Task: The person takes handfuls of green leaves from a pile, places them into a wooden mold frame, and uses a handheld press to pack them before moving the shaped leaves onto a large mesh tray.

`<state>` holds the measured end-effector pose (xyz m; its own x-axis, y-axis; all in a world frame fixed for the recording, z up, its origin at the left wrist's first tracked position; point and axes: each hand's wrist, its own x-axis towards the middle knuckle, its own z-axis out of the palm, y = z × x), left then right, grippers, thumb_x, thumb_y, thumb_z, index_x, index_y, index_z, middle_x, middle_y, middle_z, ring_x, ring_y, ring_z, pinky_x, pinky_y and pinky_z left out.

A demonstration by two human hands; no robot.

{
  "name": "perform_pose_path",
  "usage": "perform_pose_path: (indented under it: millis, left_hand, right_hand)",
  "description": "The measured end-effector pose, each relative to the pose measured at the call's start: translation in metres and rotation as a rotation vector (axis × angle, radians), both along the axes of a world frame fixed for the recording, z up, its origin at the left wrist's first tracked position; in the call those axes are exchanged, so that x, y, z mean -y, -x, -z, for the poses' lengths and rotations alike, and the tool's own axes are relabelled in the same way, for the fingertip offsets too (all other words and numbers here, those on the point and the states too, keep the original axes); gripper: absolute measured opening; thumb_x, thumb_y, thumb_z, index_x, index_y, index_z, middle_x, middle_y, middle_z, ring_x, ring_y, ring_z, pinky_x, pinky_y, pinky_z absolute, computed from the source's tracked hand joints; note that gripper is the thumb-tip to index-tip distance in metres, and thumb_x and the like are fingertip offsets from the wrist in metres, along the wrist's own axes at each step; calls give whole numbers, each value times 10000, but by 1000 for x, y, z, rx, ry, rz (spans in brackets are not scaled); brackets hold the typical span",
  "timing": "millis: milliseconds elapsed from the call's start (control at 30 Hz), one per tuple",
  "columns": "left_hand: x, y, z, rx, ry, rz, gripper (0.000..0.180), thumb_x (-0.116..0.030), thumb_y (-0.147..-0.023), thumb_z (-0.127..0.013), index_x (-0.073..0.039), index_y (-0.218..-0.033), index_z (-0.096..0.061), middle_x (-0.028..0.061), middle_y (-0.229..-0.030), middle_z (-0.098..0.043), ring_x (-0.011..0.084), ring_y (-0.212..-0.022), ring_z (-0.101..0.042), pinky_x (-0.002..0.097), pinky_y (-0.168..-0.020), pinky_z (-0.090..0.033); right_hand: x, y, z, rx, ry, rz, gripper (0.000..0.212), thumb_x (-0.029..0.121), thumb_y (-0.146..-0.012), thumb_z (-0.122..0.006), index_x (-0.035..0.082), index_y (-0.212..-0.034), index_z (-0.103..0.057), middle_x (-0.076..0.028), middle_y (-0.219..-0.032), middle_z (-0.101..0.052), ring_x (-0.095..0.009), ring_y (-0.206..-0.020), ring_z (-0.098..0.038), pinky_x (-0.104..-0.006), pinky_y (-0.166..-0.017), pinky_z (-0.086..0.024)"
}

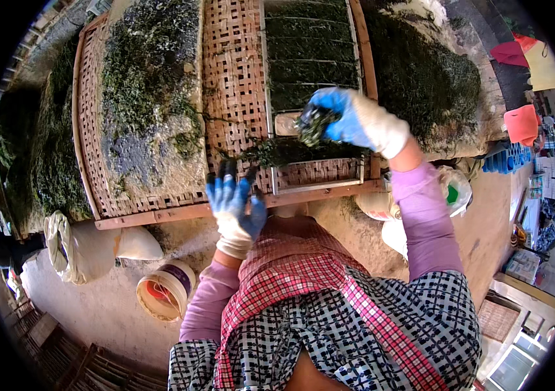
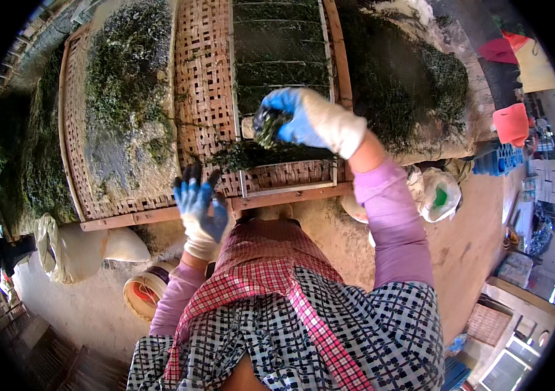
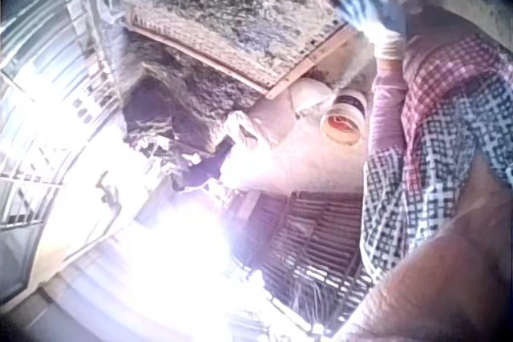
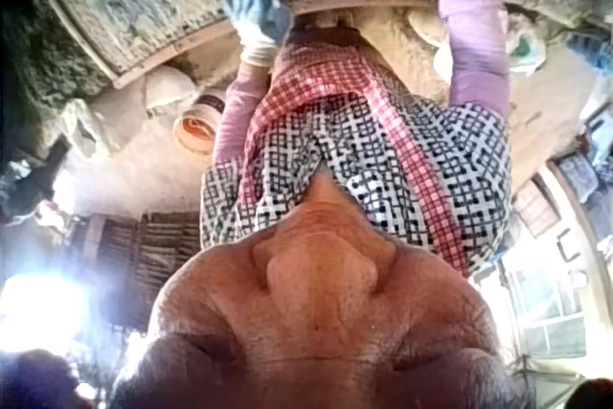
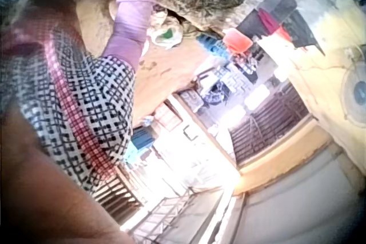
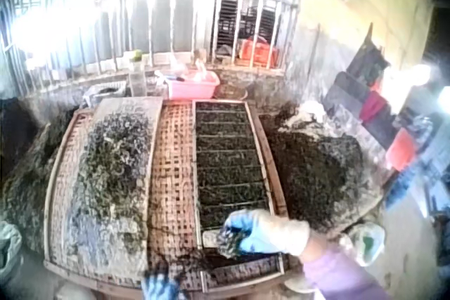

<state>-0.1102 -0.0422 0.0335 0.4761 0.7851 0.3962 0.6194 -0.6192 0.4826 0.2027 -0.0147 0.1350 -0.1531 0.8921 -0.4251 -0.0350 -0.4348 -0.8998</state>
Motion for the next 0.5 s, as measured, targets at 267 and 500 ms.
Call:
perform_pose_path:
  millis: [267, 500]
  left_hand:
    - [26, -98, 59, -148, 67, 58, 379, -219, -870, -532, 19, -1143, -642, 275, -1367, -503, 496, -1305, -436, 625, -1120, -287]
    - [14, -104, 63, -240, -33, 4, 341, -205, -872, -575, -2, -1117, -698, 151, -1319, -606, 364, -1298, -493, 567, -1147, -289]
  right_hand:
    - [40, 34, 112, 1266, -919, -231, 293, 134, -846, -643, 150, -1138, -661, -96, -1176, -587, -319, -1100, -603, -442, -898, -539]
    - [95, -22, 146, 1538, -782, -240, 293, 131, -828, -633, 223, -1098, -697, -33, -1238, -612, -302, -1105, -608, -445, -873, -540]
